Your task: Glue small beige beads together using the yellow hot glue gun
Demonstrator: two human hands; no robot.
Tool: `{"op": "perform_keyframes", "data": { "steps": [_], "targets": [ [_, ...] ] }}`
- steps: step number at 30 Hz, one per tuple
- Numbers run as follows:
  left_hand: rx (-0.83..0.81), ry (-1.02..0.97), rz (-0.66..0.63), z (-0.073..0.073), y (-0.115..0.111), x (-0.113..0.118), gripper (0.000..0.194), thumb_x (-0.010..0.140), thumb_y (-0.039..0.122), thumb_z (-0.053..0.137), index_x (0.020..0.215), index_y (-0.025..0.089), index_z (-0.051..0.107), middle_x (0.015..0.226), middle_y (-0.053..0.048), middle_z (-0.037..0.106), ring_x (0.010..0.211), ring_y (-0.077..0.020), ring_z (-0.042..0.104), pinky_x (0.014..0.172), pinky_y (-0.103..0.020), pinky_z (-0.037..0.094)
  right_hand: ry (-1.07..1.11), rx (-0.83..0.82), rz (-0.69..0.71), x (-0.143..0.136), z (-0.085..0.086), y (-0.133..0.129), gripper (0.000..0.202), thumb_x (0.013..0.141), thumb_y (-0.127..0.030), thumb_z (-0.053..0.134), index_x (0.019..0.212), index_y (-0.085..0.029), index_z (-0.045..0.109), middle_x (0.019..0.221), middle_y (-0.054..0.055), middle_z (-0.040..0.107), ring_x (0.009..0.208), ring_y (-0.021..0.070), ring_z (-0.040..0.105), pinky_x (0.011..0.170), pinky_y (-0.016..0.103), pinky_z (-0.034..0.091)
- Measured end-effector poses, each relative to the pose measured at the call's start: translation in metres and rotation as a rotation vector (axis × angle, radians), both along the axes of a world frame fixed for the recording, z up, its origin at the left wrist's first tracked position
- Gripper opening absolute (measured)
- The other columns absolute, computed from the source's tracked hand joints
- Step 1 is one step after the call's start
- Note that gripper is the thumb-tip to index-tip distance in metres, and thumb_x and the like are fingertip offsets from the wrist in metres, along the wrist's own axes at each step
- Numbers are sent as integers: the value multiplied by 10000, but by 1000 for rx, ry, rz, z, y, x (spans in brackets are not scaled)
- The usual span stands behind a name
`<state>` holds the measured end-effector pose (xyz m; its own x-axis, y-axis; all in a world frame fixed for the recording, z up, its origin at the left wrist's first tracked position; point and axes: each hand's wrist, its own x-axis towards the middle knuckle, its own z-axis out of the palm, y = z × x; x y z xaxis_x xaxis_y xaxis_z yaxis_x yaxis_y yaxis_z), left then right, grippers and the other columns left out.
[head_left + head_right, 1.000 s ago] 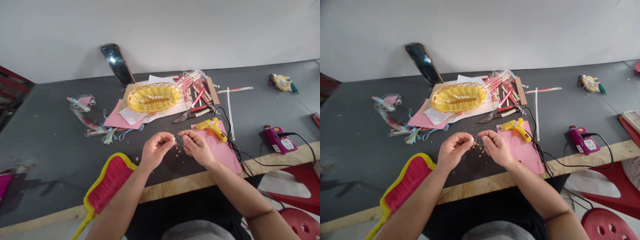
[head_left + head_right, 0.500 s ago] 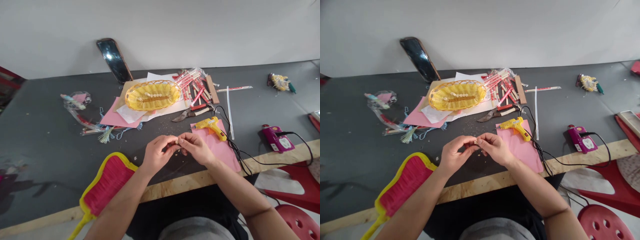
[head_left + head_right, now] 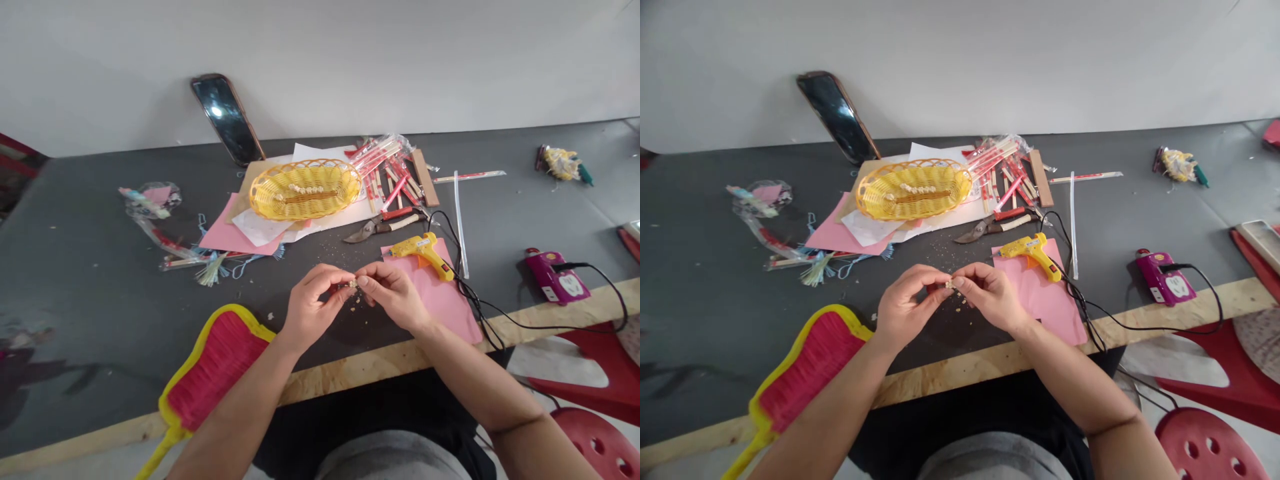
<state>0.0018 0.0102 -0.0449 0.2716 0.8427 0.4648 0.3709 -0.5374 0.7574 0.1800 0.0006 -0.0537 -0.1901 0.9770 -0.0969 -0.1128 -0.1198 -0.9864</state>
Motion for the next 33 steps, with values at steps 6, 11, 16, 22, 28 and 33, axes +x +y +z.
{"op": "perform_keyframes", "data": {
  "steps": [6, 11, 16, 22, 28, 33],
  "targets": [
    [53, 67, 11, -4, -1, 0, 137, 862, 96, 712, 944, 205, 713, 864, -25, 732, 757, -123, 690, 672, -207, 553, -389, 305, -91, 0, 5, -5, 141, 928, -262, 579, 838, -196, 665, 739, 5, 653, 654, 119, 574, 616, 248, 451],
    [52, 72, 3, -3, -1, 0, 129, 861, 95, 712, 935, 200, 715, 864, -29, 732, 778, -126, 694, 692, -205, 553, -470, 389, -84, 0, 3, -6, 126, 944, -230, 515, 841, -196, 581, 733, -7, 603, 624, 110, 527, 590, 239, 422],
    [-110, -35, 9, -1, 0, 0, 85, 852, 167, 741, 920, 216, 722, 870, -22, 737, 723, -127, 659, 657, -224, 541, -328, 275, -82, 0, -4, -7, 236, 1016, -304, 411, 799, -226, 461, 677, -36, 481, 572, 108, 449, 542, 248, 375],
    [-388, -349, 122, -9, 7, -3, 192, 753, 317, 829, 866, 197, 731, 896, -51, 755, 664, -129, 619, 614, -253, 520, 22, 104, -190, -1, 1, -2, 470, 988, -572, 474, 667, -247, 361, 557, -69, 347, 452, 90, 345, 433, 243, 305],
    [-454, -630, 306, -14, 20, -5, 261, 642, 297, 868, 804, 177, 701, 837, -47, 753, 750, -145, 661, 683, -260, 534, 150, 137, -327, 4, 12, 2, 530, 949, -563, 556, 595, -236, 334, 516, -73, 345, 402, 66, 330, 383, 227, 258],
    [-443, -660, 318, -14, 24, -5, 279, 623, 284, 864, 803, 173, 681, 807, -30, 730, 714, -124, 636, 661, -243, 513, 181, 214, -356, 10, 23, 1, 513, 949, -526, 595, 588, -231, 381, 500, -71, 365, 387, 68, 356, 383, 236, 269]
  ]
}}
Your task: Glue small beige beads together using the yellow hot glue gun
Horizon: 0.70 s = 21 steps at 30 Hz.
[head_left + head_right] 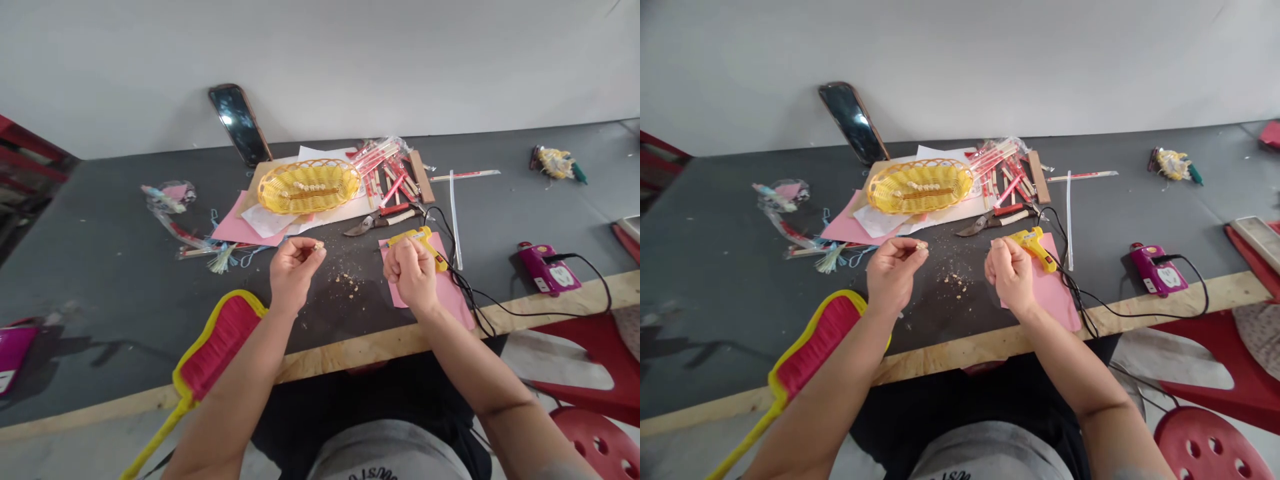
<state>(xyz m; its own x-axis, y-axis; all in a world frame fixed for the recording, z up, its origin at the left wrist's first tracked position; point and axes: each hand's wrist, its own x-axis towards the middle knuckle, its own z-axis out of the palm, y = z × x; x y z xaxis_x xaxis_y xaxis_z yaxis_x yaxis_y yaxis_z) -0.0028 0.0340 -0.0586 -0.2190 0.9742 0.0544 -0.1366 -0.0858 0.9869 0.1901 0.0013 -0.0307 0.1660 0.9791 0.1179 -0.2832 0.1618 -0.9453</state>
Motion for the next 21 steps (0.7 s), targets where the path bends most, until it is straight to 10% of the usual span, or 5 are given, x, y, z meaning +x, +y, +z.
{"op": "perform_keyframes", "data": {
  "steps": [8, 13, 21],
  "targets": [
    [20, 82, 19, -1, 0, 1, 331, 687, 375, 831, 936, 173, 749, 795, -16, 686, 664, -109, 567, 632, -243, 477, -349, 48, 116, 30, 11, -29, 346, 997, -430, 549, 715, -233, 511, 591, -25, 524, 533, 121, 497, 533, 281, 427],
    [18, 184, -1, -6, -1, 0, 322, 720, 418, 813, 924, 177, 752, 759, -11, 660, 658, -119, 563, 601, -235, 456, -922, 109, 258, 62, -1, -47, 183, 910, -236, 624, 1087, -250, 667, 1092, 87, 698, 925, 230, 685, 751, 371, 573],
    [80, 251, -38, -7, -4, -2, 272, 751, 402, 801, 922, 193, 765, 742, -10, 664, 648, -124, 567, 586, -229, 461, -1456, 109, -202, 139, -15, -35, 311, 974, -186, 438, 1067, -188, 735, 1037, 126, 758, 967, 259, 703, 894, 412, 579]
  ]
}}
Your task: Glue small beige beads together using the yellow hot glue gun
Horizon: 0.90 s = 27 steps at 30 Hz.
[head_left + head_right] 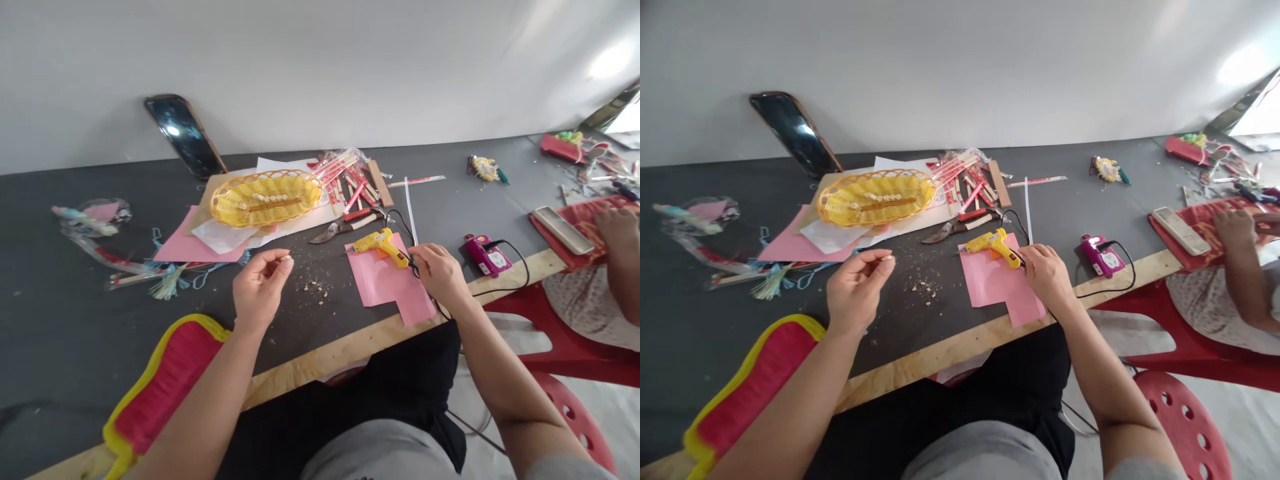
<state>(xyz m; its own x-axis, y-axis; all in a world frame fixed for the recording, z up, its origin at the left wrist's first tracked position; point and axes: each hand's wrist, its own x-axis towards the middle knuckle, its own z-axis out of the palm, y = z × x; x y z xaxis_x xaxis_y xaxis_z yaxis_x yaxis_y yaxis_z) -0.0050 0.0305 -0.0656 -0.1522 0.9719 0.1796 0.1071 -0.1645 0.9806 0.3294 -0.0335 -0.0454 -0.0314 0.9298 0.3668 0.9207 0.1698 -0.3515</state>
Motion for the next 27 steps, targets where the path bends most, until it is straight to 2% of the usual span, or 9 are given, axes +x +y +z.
{"op": "perform_keyframes", "data": {
  "steps": [5, 11, 15, 18, 21, 24, 27],
  "targets": [
    [-1, 25, -10, 0, -1, -1, 251, 763, 399, 792, 923, 207, 766, 736, -8, 659, 647, -130, 565, 583, -235, 467, -109, -10, 115, 2, -16, -6, 393, 948, -119, 431, 1201, -180, 725, 1163, 152, 743, 1046, 273, 699, 924, 446, 594],
    [-6, 36, -12, 2, -2, 0, 256, 763, 401, 792, 925, 204, 764, 746, -7, 669, 658, -136, 578, 606, -243, 471, -187, -13, 142, 2, -26, -5, 438, 925, -51, 402, 1206, -171, 716, 1168, 162, 726, 1048, 277, 688, 953, 467, 585],
    [7, 31, -19, -1, -1, 0, 256, 771, 397, 791, 943, 209, 768, 731, 2, 656, 642, -129, 564, 594, -239, 452, -155, -12, 143, 1, -22, -3, 369, 959, -107, 419, 1165, -191, 714, 1113, 141, 740, 1020, 264, 690, 921, 431, 578],
    [19, 33, -2, -4, 0, 0, 272, 777, 409, 787, 957, 206, 766, 742, 1, 654, 646, -126, 563, 604, -240, 453, -153, -49, 76, -5, -16, 6, 300, 986, -222, 476, 1200, -164, 678, 1061, 145, 742, 965, 272, 687, 889, 414, 559],
    [22, 25, 6, -4, 0, -1, 280, 781, 413, 786, 962, 200, 762, 761, -3, 658, 669, -127, 569, 625, -238, 462, -220, -140, 0, -15, -12, 19, 351, 976, -298, 525, 1258, -114, 623, 1052, 171, 735, 952, 303, 672, 901, 448, 523],
    [13, 12, 2, -3, 0, -1, 274, 787, 404, 784, 965, 196, 761, 766, -3, 659, 677, -126, 567, 629, -234, 462, -268, -219, -23, -20, -9, 29, 361, 952, -260, 540, 1269, -101, 603, 1008, 161, 742, 925, 296, 671, 906, 434, 501],
    [6, -5, -10, -3, -1, -1, 266, 793, 391, 784, 971, 194, 762, 758, 0, 653, 663, -120, 551, 609, -226, 450, -271, -212, -18, -20, -6, 33, 372, 898, -138, 529, 1259, -101, 613, 966, 130, 750, 912, 265, 679, 922, 386, 492]
  ]
}}
